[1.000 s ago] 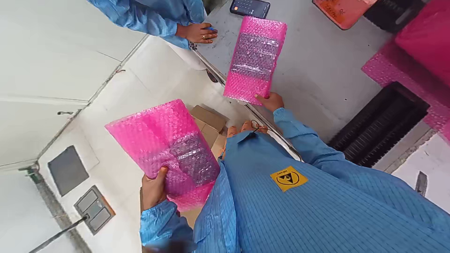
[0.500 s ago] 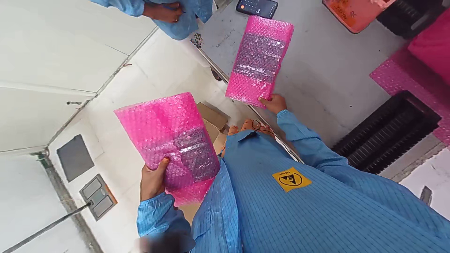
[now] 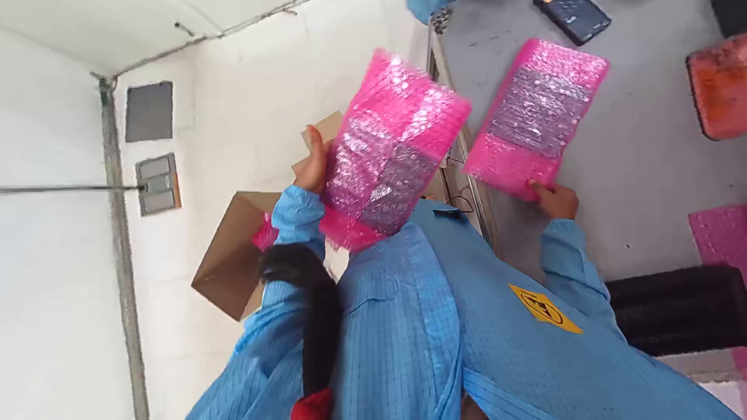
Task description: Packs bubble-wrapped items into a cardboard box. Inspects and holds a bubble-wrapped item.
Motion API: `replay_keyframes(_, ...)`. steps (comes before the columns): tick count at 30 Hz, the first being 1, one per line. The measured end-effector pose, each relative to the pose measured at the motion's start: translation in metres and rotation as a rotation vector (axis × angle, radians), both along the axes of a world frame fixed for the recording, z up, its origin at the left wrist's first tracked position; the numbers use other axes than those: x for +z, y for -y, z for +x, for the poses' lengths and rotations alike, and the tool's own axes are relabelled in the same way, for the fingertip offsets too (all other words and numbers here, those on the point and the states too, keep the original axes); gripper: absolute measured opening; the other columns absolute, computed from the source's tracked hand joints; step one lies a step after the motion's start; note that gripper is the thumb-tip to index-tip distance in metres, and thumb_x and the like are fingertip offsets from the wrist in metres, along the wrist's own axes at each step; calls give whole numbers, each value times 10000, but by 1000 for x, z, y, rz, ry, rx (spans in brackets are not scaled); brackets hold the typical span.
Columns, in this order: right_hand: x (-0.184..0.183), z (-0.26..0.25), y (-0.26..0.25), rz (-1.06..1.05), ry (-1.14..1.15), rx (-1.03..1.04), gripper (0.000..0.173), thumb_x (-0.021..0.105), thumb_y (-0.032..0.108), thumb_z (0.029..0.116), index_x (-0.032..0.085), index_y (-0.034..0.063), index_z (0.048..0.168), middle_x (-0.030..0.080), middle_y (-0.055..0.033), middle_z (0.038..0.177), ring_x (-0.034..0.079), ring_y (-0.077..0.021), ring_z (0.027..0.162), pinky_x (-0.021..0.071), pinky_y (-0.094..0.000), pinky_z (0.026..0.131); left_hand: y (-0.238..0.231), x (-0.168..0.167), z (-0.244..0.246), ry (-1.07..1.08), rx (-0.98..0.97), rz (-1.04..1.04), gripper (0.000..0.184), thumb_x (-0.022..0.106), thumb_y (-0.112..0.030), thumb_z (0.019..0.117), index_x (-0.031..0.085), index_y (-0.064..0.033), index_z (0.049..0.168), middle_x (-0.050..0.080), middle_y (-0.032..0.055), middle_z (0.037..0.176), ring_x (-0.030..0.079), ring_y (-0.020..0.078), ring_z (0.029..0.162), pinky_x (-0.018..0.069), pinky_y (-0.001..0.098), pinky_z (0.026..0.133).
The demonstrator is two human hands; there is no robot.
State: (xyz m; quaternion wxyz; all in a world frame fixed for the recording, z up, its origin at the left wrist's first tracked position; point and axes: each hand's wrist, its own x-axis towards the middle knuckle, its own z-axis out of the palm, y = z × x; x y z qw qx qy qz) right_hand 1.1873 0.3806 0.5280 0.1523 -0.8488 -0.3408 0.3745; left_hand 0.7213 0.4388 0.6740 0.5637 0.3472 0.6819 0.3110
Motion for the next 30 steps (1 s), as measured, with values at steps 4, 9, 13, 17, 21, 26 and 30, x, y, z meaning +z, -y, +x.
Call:
replay_keyframes(4, -9, 4, 25, -17, 20, -39, 545, 703, 422, 954, 686, -87, 1148, 665, -316, 1154, 647, -422, 1066, 473, -616, 945, -8, 2, 4, 72, -63, 5, 1000, -147, -666, 960, 416, -43, 1504, 623, 178, 1324, 643, 235, 1149, 531, 455, 961)
replay_keyframes(9, 4, -18, 42, -174, 94, 141, 644, 586, 530, 1005, 691, -104, 1048, 675, -329, 1053, 664, -452, 984, 471, -656, 884, -8, 15, 7, 111, -156, 52, 948, -138, -635, 979, 423, -73, 1499, 636, 123, 1307, 646, 178, 1131, 539, 403, 948)
replay_keyframes(13, 41, -31, 28, -392, 224, 401, 812, 396, 676, 1016, 700, -77, 981, 710, -288, 991, 691, -453, 964, 478, -673, 854, -10, 18, 9, 101, -220, 74, 881, -87, -602, 1014, 457, -78, 1468, 650, 102, 1269, 654, 161, 1102, 546, 391, 935)
replay_keyframes(17, 72, -63, 9, -188, -2, 528, 713, 397, 569, 1065, 725, -56, 964, 717, -230, 888, 701, -364, 797, 529, -608, 787, -13, 22, 11, 6, -308, 102, 795, 18, -560, 1055, 454, -47, 1477, 600, 147, 1359, 612, 189, 1205, 507, 429, 1017)
replay_keyframes(21, 66, -101, -7, 115, -569, 645, 486, 443, 368, 1070, 568, -8, 1353, 716, -77, 1081, 696, -108, 862, 583, -314, 789, -14, 29, 9, -86, -411, 183, 625, 290, -503, 1078, 502, -22, 1415, 621, 140, 1278, 622, 154, 1125, 513, 404, 989)
replay_keyframes(26, 67, -159, -7, 225, -1054, 370, 545, 615, 379, 957, 440, 8, 1315, 699, -17, 1099, 712, -123, 969, 601, -316, 867, -21, 30, 9, -264, -494, 161, 643, 629, -481, 958, 534, -15, 1391, 652, 220, 1219, 644, 313, 1121, 485, 566, 998)
replay_keyframes(30, 81, -185, -8, 234, -1115, 275, 379, 525, 166, 1024, 462, -56, 1324, 680, -50, 1104, 690, -94, 977, 592, -297, 884, -24, 27, 13, -464, -511, 166, 652, 749, -453, 893, 584, 10, 1322, 663, 285, 1156, 641, 441, 1108, 454, 685, 968)
